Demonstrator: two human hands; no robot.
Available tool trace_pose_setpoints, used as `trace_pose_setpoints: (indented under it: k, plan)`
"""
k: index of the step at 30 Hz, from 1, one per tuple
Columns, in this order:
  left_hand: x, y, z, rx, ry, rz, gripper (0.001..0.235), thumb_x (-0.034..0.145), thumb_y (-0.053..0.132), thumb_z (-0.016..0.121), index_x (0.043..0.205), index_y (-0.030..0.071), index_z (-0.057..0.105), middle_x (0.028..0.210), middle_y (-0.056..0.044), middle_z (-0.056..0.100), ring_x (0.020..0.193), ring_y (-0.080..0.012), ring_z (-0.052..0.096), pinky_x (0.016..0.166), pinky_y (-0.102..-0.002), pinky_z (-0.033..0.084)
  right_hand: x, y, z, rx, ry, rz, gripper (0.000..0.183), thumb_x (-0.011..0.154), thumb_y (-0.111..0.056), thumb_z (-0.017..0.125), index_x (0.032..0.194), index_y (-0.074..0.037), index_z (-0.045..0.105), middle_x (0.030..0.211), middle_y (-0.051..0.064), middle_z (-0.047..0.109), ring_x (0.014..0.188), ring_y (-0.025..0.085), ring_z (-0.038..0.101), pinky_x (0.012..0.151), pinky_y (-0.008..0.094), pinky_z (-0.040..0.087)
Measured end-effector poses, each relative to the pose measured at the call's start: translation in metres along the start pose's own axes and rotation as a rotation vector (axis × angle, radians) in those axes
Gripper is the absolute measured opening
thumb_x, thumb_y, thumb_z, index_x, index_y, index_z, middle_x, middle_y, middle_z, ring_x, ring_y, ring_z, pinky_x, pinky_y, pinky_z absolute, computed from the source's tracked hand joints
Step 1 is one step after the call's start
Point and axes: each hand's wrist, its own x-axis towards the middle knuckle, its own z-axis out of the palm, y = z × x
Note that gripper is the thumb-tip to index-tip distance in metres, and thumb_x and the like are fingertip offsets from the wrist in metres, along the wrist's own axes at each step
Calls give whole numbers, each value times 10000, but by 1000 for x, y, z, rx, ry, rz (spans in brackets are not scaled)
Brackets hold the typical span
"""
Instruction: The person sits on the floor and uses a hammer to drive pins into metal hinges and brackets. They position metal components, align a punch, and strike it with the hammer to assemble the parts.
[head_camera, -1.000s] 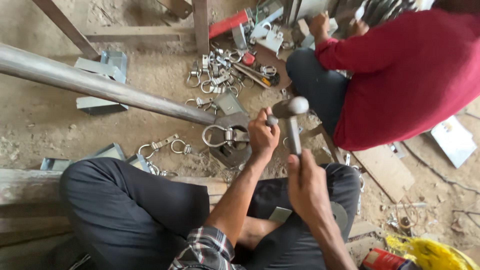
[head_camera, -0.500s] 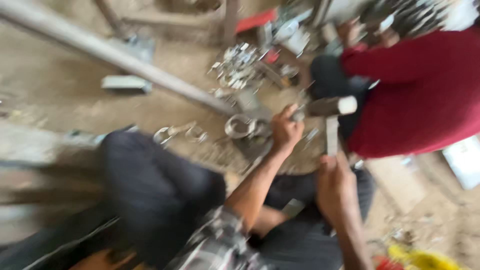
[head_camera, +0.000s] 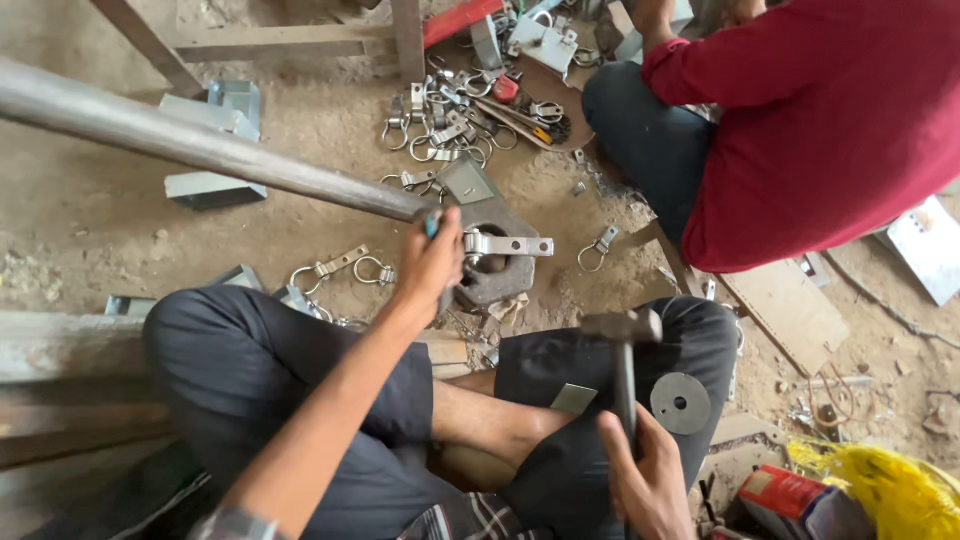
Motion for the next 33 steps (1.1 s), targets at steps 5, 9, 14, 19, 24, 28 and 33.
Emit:
trace_pose_setpoints:
  k: [5,9,14,19,24,28,33]
  plan:
    - [-24,-5,-46,-167,-25,-206,231,978,229,556,786,124,483,556,40,395,425,-90,359,427,-293,325,27,-32,37,-76,-155,-69,260,937,-345,589,1040,-107,619,541,-19,477,345,70,414,311,256,329]
    - [-4,-16,-59,-565,-34,-275,57,858,143,488,850,112,535,590,32,384,467,-98,331,484,-291,300,47,-30,90,214,-328,111,337,1020,-394,541,907,-79,504,588,-45,400,377,65,340,323,257,304]
    - [-3,-9,-65,-466,53,-163,84,816,137,474,859,123,545,589,31,345,458,-101,272,479,-295,257,57,1,124,199,-295,217,371,1032,-442,534,936,-83,523,586,-8,421,370,102,362,333,273,299]
    - [-9,6,-67,-588,-65,-192,249,592,131,430,833,98,486,617,-1,312,508,-128,233,514,-304,256,66,23,130,70,-224,-433,373,1144,-372,577,1281,-26,592,864,14,615,710,121,562,590,319,475]
    - [-12,9,-65,-575,-87,-194,259,597,129,439,848,93,488,621,-1,291,512,-124,225,516,-296,243,64,11,132,28,-366,-79,467,1029,-387,611,1259,19,581,740,9,589,536,92,578,467,283,505]
    - [-11,5,-73,-581,-121,-180,254,622,129,453,872,91,481,638,6,286,527,-117,220,528,-287,241,56,-9,126,18,-366,-70,440,1011,-388,597,1282,-44,549,706,17,586,525,83,570,464,277,504]
    - [-4,-3,-85,-563,-129,-177,249,645,141,456,889,96,471,670,6,291,552,-116,226,548,-289,244,55,-19,114,232,-517,150,364,1088,-443,539,1121,-81,512,719,-26,484,506,65,475,438,248,429]
